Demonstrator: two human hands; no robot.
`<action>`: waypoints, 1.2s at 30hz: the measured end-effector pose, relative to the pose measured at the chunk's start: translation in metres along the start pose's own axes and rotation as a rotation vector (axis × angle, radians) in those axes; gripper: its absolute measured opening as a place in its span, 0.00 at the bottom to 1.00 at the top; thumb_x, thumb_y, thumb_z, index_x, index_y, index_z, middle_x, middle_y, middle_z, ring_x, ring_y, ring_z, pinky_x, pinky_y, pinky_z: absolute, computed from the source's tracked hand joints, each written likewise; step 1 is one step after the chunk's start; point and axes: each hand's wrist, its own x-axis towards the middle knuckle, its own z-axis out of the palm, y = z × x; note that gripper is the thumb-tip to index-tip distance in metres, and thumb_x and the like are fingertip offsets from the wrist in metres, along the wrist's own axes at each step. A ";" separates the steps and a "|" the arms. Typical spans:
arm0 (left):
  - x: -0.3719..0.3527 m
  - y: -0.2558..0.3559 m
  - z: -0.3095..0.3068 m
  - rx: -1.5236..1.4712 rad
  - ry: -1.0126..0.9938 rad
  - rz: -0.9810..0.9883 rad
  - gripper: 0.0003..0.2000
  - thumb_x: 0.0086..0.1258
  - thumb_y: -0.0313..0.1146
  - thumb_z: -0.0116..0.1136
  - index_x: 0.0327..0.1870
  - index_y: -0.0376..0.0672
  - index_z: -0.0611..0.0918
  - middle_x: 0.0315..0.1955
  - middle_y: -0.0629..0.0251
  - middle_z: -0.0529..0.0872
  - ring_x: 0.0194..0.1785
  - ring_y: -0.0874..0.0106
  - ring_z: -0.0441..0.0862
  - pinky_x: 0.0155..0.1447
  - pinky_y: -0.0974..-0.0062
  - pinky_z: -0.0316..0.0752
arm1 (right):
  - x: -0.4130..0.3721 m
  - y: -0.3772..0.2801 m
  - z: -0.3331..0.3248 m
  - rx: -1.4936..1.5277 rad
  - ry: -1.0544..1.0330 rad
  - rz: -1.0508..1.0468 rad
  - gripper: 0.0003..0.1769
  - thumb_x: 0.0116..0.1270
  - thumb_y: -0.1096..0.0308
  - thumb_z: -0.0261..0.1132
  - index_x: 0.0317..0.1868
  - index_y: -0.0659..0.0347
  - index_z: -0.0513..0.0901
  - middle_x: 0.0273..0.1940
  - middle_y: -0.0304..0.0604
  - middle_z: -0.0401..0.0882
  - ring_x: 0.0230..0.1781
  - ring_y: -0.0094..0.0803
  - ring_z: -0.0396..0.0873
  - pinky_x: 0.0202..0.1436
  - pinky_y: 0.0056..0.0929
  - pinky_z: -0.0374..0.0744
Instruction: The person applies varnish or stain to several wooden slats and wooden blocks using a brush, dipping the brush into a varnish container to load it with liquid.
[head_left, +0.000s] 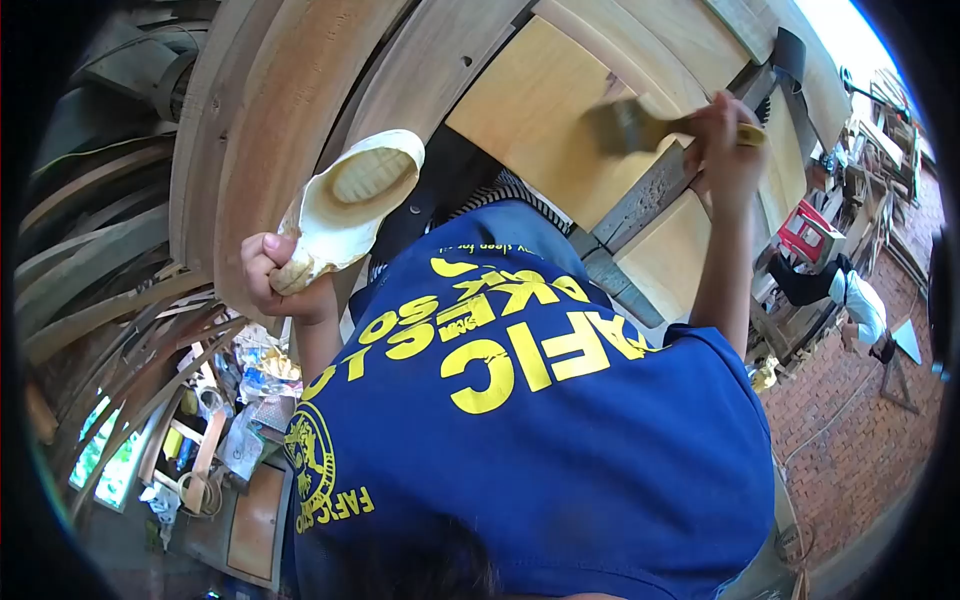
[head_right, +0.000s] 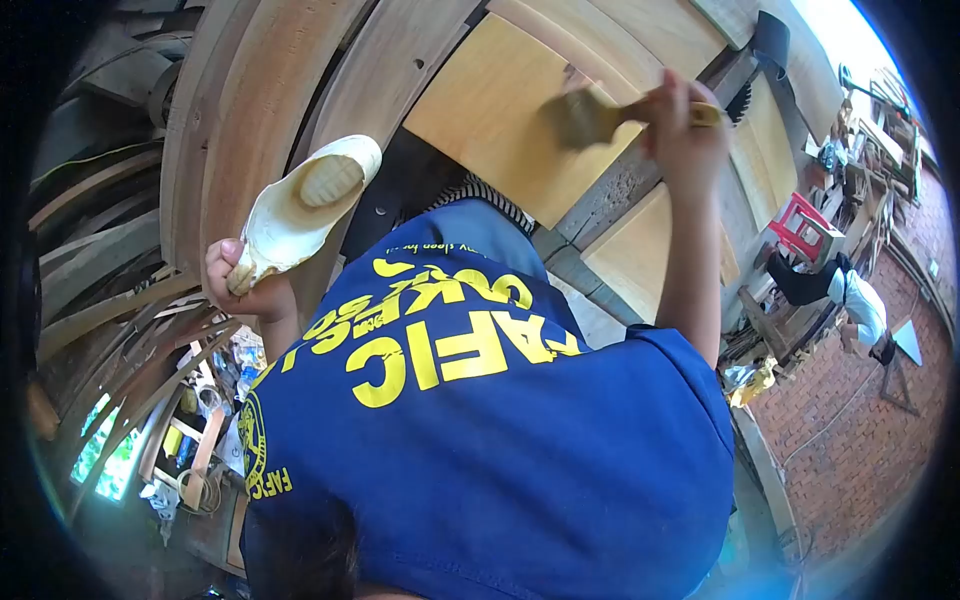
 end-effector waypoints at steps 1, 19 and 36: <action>-0.001 0.001 0.000 0.001 -0.008 -0.017 0.12 0.66 0.24 0.52 0.23 0.41 0.64 0.19 0.63 0.75 0.20 0.70 0.70 0.26 0.74 0.66 | 0.001 -0.002 -0.009 0.049 0.105 -0.117 0.09 0.63 0.64 0.63 0.31 0.60 0.81 0.24 0.38 0.80 0.18 0.31 0.76 0.24 0.22 0.74; -0.009 -0.014 -0.005 0.021 -0.060 -0.061 0.09 0.64 0.21 0.52 0.26 0.40 0.66 0.24 0.61 0.76 0.26 0.69 0.74 0.30 0.72 0.68 | -0.052 0.017 -0.021 0.176 0.431 -0.187 0.18 0.70 0.60 0.53 0.26 0.65 0.74 0.17 0.37 0.73 0.10 0.18 0.69 0.10 0.16 0.64; -0.006 -0.015 -0.002 -0.090 -0.045 -0.056 0.10 0.65 0.22 0.53 0.25 0.41 0.66 0.23 0.63 0.75 0.25 0.72 0.72 0.31 0.74 0.68 | -0.087 0.041 -0.021 0.004 0.600 -0.201 0.17 0.69 0.64 0.55 0.23 0.64 0.75 0.14 0.35 0.71 0.09 0.17 0.68 0.09 0.18 0.65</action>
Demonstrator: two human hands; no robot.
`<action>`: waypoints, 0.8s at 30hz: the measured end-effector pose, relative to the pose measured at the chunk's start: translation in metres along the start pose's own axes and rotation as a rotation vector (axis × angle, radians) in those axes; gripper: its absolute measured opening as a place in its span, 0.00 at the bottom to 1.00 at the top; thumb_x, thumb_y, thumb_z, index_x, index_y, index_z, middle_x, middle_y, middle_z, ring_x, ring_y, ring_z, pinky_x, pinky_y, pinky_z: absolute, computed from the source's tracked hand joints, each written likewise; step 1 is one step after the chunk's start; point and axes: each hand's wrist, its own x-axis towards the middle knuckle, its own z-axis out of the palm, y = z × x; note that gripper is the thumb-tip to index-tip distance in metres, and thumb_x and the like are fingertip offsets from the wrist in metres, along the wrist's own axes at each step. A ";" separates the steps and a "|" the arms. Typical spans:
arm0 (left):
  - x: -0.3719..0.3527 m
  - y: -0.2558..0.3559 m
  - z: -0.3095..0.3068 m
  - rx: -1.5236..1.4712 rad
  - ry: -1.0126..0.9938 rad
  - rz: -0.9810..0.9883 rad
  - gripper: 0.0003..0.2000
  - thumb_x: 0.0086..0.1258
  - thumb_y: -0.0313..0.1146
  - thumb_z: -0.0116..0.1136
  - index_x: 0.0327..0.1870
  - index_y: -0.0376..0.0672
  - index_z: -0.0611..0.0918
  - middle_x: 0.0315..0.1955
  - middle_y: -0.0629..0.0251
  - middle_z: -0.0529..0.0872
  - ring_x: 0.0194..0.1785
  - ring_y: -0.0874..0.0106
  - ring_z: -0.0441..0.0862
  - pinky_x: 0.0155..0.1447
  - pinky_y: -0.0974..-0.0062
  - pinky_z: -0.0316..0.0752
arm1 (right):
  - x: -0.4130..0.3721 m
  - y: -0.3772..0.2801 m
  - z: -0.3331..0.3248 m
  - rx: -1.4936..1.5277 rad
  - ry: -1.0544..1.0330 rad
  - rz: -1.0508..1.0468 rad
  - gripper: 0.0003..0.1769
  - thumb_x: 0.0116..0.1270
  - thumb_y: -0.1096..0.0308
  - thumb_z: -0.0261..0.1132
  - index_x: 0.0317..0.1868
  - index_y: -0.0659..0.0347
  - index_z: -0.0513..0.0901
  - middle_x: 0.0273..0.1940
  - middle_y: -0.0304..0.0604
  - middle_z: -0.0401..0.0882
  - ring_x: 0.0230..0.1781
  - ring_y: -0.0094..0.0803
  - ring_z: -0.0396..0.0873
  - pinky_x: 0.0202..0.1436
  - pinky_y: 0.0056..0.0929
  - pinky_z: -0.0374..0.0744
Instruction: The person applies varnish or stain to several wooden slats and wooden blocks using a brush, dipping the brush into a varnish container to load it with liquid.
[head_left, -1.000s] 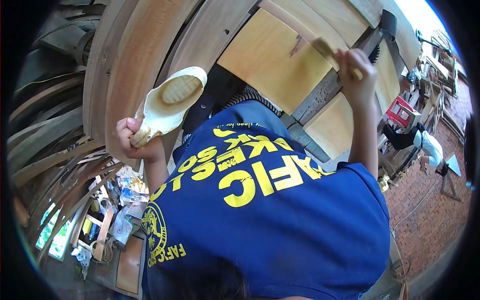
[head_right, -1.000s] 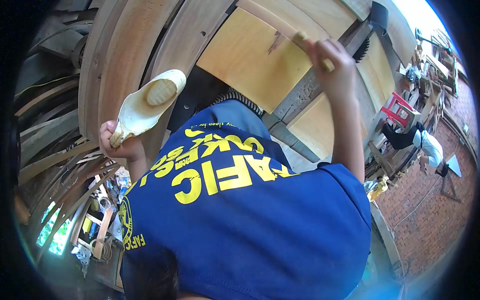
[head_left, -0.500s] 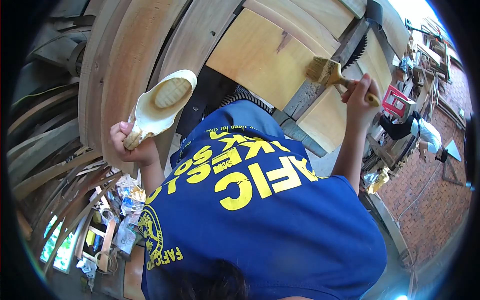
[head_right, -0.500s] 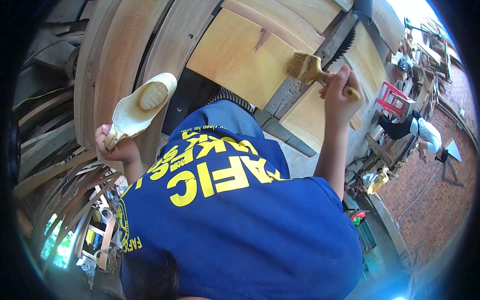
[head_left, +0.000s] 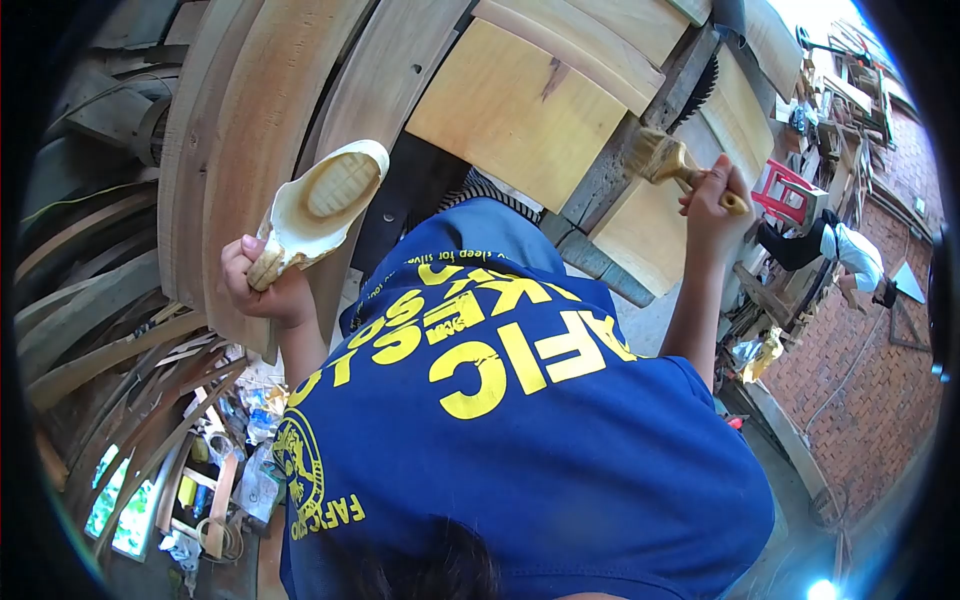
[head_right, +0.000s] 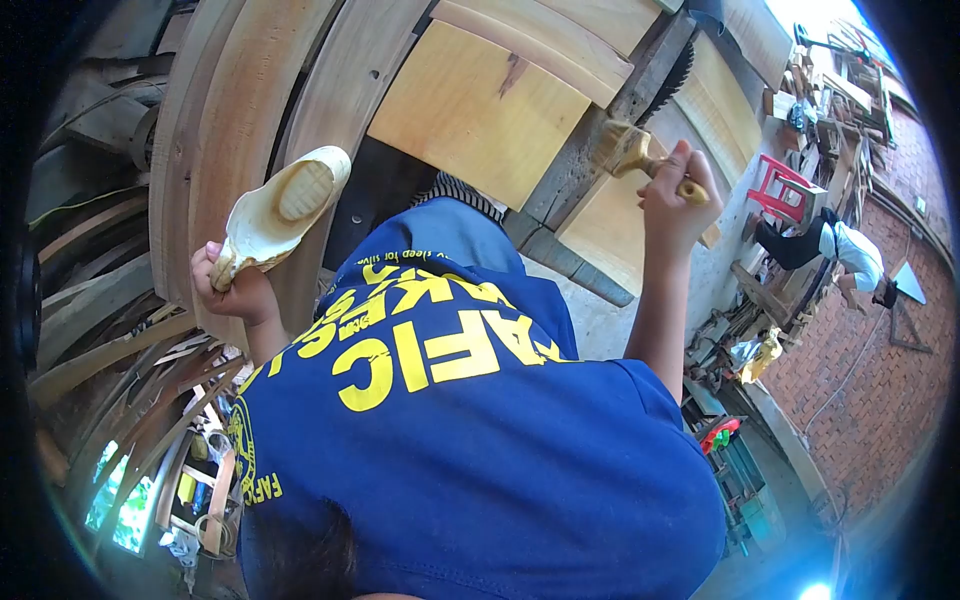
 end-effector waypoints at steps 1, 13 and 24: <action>-0.001 0.000 0.000 -0.012 0.006 -0.017 0.10 0.65 0.23 0.53 0.25 0.41 0.67 0.25 0.63 0.76 0.27 0.74 0.72 0.33 0.75 0.68 | 0.001 0.002 0.000 0.000 0.001 -0.004 0.17 0.69 0.64 0.55 0.23 0.64 0.75 0.14 0.35 0.71 0.09 0.17 0.68 0.09 0.18 0.65; -0.006 -0.002 0.001 -0.016 0.011 -0.077 0.11 0.67 0.25 0.54 0.24 0.41 0.67 0.27 0.65 0.76 0.29 0.76 0.71 0.35 0.76 0.69 | 0.009 -0.004 -0.006 -0.032 -0.114 0.214 0.15 0.68 0.65 0.56 0.24 0.63 0.76 0.13 0.36 0.71 0.08 0.19 0.69 0.08 0.18 0.65; -0.003 -0.003 0.001 0.004 0.014 -0.089 0.12 0.67 0.27 0.54 0.23 0.40 0.69 0.25 0.65 0.77 0.28 0.76 0.72 0.34 0.76 0.68 | 0.028 -0.015 -0.006 -0.021 -0.064 0.173 0.17 0.67 0.62 0.57 0.24 0.64 0.78 0.13 0.37 0.72 0.07 0.21 0.69 0.07 0.21 0.65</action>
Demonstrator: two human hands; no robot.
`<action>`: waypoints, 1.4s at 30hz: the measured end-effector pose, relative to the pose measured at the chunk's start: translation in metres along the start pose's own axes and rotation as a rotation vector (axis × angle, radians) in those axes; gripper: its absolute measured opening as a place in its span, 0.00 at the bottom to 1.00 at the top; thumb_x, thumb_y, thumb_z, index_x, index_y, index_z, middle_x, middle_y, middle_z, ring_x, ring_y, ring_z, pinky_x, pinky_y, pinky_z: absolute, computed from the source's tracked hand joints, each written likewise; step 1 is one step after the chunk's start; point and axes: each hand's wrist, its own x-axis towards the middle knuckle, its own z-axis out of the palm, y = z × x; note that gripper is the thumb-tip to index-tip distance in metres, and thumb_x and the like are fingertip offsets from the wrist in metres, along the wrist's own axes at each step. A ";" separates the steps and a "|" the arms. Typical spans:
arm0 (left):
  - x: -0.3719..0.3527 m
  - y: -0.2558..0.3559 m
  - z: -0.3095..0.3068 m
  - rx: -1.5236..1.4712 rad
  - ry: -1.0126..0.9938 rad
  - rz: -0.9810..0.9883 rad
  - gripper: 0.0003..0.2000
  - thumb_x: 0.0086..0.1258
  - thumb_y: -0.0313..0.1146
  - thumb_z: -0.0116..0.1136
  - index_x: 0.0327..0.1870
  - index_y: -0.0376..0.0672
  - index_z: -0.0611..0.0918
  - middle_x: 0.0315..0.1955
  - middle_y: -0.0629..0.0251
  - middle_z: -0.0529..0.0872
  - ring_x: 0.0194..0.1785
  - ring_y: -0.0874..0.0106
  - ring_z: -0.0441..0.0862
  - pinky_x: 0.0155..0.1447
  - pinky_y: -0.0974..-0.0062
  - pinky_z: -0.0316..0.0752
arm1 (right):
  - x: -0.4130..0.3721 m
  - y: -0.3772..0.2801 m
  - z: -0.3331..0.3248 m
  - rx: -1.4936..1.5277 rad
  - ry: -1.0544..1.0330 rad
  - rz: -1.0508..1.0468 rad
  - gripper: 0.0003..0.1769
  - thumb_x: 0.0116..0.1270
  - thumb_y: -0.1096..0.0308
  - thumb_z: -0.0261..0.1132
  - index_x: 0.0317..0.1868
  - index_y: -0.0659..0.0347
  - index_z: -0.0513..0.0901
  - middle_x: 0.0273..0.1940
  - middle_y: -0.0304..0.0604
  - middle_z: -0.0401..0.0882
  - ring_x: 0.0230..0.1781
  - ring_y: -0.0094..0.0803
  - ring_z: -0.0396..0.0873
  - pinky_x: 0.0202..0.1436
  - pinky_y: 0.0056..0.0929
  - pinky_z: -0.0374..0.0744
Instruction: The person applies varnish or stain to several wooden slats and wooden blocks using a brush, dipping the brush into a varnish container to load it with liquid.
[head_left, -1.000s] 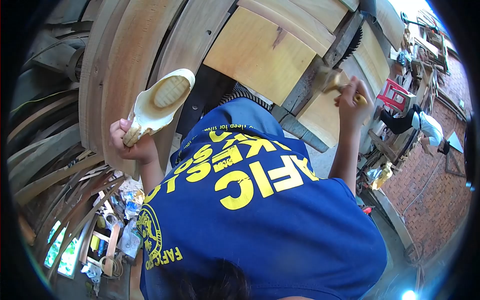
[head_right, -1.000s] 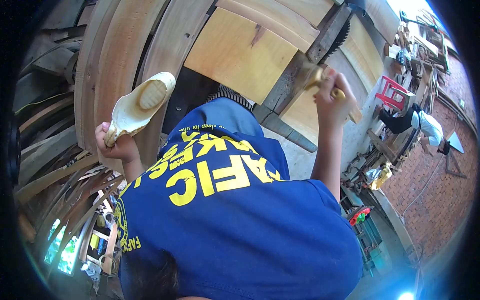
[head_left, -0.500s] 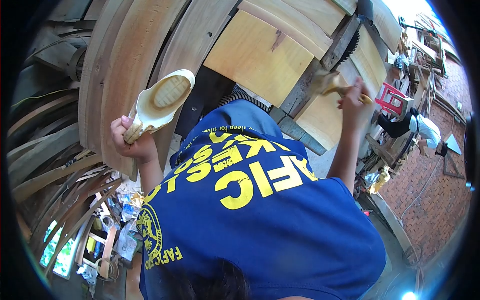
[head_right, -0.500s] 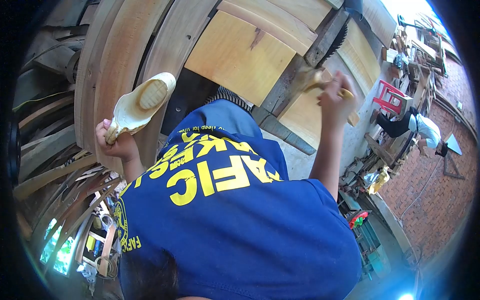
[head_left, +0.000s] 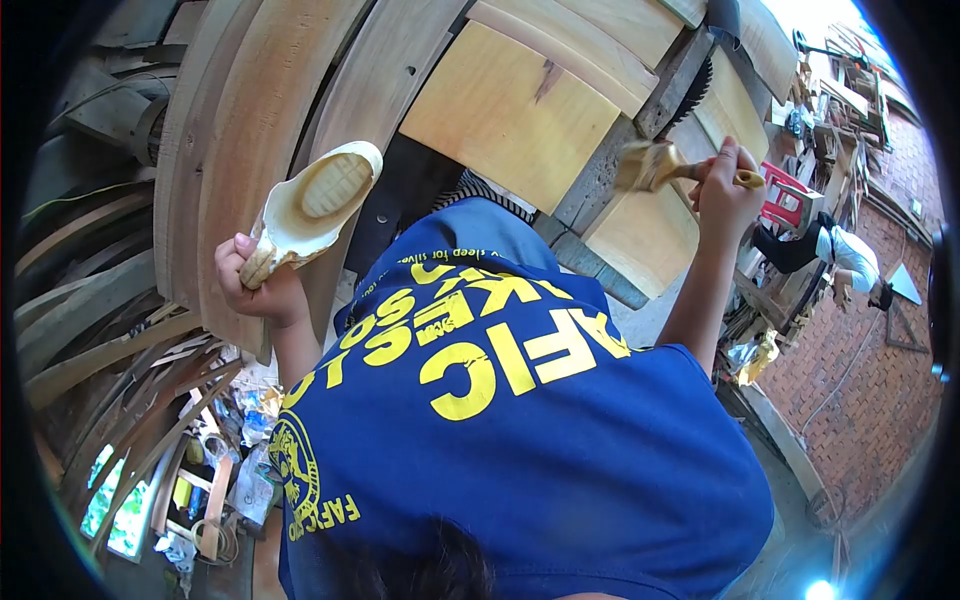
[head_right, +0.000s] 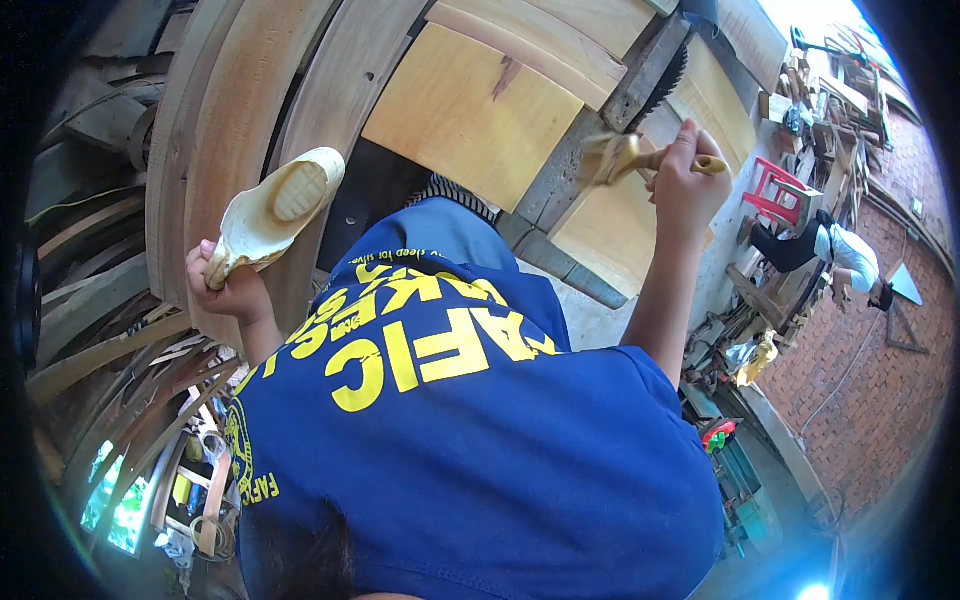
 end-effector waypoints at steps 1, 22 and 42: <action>0.000 -0.001 0.000 -0.004 0.007 0.004 0.11 0.67 0.27 0.54 0.23 0.40 0.69 0.26 0.65 0.77 0.28 0.76 0.72 0.34 0.76 0.68 | 0.001 0.004 0.004 -0.001 0.000 -0.001 0.17 0.67 0.62 0.57 0.24 0.64 0.78 0.13 0.37 0.72 0.07 0.21 0.69 0.07 0.21 0.65; 0.005 0.004 -0.001 0.052 -0.030 0.088 0.11 0.67 0.23 0.52 0.24 0.41 0.66 0.23 0.64 0.75 0.23 0.74 0.71 0.29 0.75 0.67 | 0.022 -0.002 0.016 -0.192 -0.034 0.031 0.17 0.65 0.60 0.57 0.27 0.68 0.78 0.13 0.41 0.74 0.09 0.24 0.71 0.10 0.24 0.67; 0.022 -0.007 0.001 -0.148 -0.179 0.184 0.08 0.66 0.23 0.54 0.26 0.39 0.69 0.26 0.64 0.76 0.28 0.74 0.74 0.34 0.76 0.70 | -0.010 0.016 0.016 -0.263 0.175 -0.127 0.15 0.62 0.59 0.59 0.28 0.63 0.81 0.19 0.44 0.77 0.17 0.32 0.76 0.23 0.30 0.73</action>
